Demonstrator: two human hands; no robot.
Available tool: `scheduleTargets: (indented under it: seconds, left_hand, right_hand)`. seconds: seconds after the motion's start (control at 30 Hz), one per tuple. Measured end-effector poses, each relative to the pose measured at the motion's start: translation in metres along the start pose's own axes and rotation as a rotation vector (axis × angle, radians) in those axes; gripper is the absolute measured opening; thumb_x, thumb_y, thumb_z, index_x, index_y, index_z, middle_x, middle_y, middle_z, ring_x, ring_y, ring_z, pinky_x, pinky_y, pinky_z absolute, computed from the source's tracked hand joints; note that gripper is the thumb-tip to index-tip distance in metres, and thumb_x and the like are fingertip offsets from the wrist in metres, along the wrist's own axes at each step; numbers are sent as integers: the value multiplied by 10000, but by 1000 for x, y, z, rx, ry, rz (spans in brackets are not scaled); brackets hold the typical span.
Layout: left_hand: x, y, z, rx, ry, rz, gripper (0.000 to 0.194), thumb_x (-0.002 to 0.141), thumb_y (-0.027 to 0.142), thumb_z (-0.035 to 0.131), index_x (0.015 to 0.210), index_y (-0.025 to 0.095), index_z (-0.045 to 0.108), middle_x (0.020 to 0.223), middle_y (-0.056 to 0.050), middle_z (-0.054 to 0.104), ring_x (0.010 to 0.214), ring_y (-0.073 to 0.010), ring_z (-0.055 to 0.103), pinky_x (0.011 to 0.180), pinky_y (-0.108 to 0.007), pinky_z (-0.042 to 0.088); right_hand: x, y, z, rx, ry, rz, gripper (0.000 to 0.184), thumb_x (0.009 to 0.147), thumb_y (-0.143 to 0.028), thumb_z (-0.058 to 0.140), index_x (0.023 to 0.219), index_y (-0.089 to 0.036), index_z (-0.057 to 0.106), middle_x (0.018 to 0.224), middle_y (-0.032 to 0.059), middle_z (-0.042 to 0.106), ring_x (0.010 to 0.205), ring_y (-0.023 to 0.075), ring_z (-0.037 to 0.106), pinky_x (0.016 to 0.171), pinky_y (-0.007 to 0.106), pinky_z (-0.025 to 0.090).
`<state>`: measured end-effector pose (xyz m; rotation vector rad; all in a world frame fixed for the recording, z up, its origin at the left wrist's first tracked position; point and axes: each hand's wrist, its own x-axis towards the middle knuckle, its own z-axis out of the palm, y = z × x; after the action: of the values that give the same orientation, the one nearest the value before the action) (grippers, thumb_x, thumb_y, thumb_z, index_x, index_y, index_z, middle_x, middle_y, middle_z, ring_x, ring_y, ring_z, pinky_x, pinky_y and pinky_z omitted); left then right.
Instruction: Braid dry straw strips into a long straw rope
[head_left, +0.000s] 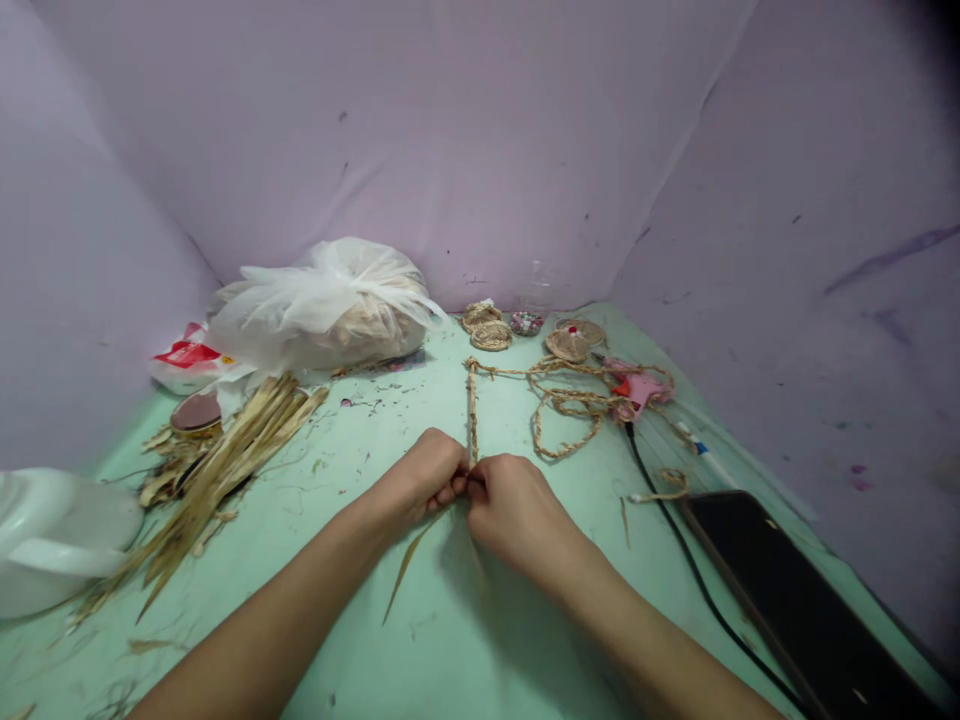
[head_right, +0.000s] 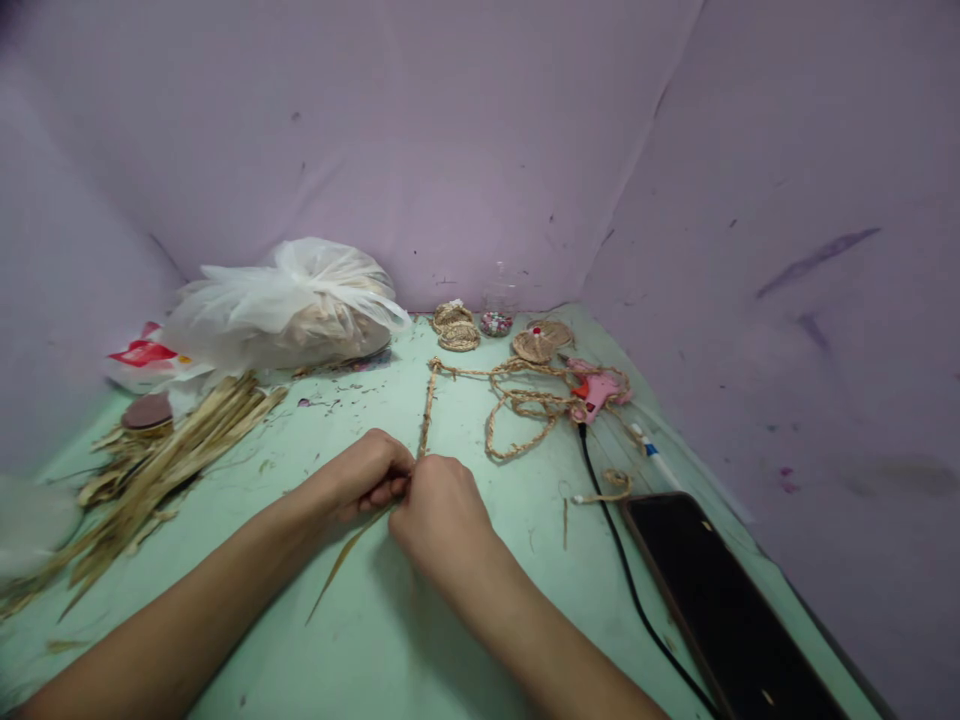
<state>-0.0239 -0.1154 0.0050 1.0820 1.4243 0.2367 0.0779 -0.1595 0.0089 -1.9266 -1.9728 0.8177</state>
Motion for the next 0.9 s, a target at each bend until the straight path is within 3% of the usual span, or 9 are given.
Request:
scheduleTargets:
  seconds: [0.13, 0.27, 0.33, 0.5, 0.77, 0.9]
  left_hand:
    - [1, -1, -10, 86, -62, 57, 161, 551, 193, 445, 403, 156, 392, 286, 35, 290, 271, -44, 214, 313, -192, 109]
    - [3, -3, -18, 106, -119, 118, 134, 547, 197, 471, 437, 161, 403, 286, 55, 274, 270, -38, 198, 312, -186, 103]
    - [6, -5, -21, 89, -139, 121, 121, 540, 200, 481, 450, 159, 412, 294, 55, 288, 272, -38, 208, 310, -182, 103]
    - [12, -10, -25, 52, -149, 153, 64, 514, 203, 498, 507, 147, 466, 356, 46, 357, 295, -40, 246, 303, -174, 118]
    - [12, -8, -31, 41, -169, 141, 82, 493, 221, 504, 515, 145, 482, 381, 45, 367, 298, -35, 227, 306, -181, 98]
    - [12, -8, -29, -15, -152, 160, 94, 498, 197, 505, 467, 157, 425, 361, 58, 319, 288, -26, 195, 313, -185, 72]
  right_hand:
    - [4, 7, -7, 241, -124, -22, 220, 572, -50, 442, 612, -147, 635, 611, 56, 622, 575, 145, 531, 485, 221, 302]
    - [12, 16, -22, 669, -416, 156, 223, 572, -69, 410, 630, -124, 618, 670, 55, 633, 538, 111, 539, 477, 200, 381]
    - [15, 20, -29, 780, -488, 223, 242, 563, -77, 410, 677, -119, 620, 719, 58, 641, 515, 95, 540, 465, 194, 405]
    - [15, 29, -38, 843, -590, 171, 337, 562, -92, 442, 856, -126, 604, 755, 59, 661, 505, 99, 565, 460, 193, 433]
    - [14, 36, -43, 967, -980, 25, 474, 628, -180, 516, 1098, -135, 485, 738, 74, 670, 540, 136, 612, 477, 192, 431]
    - [19, 43, -43, 1070, -973, 10, 493, 637, -193, 522, 1123, -130, 475, 685, 53, 660, 491, 126, 597, 460, 190, 422]
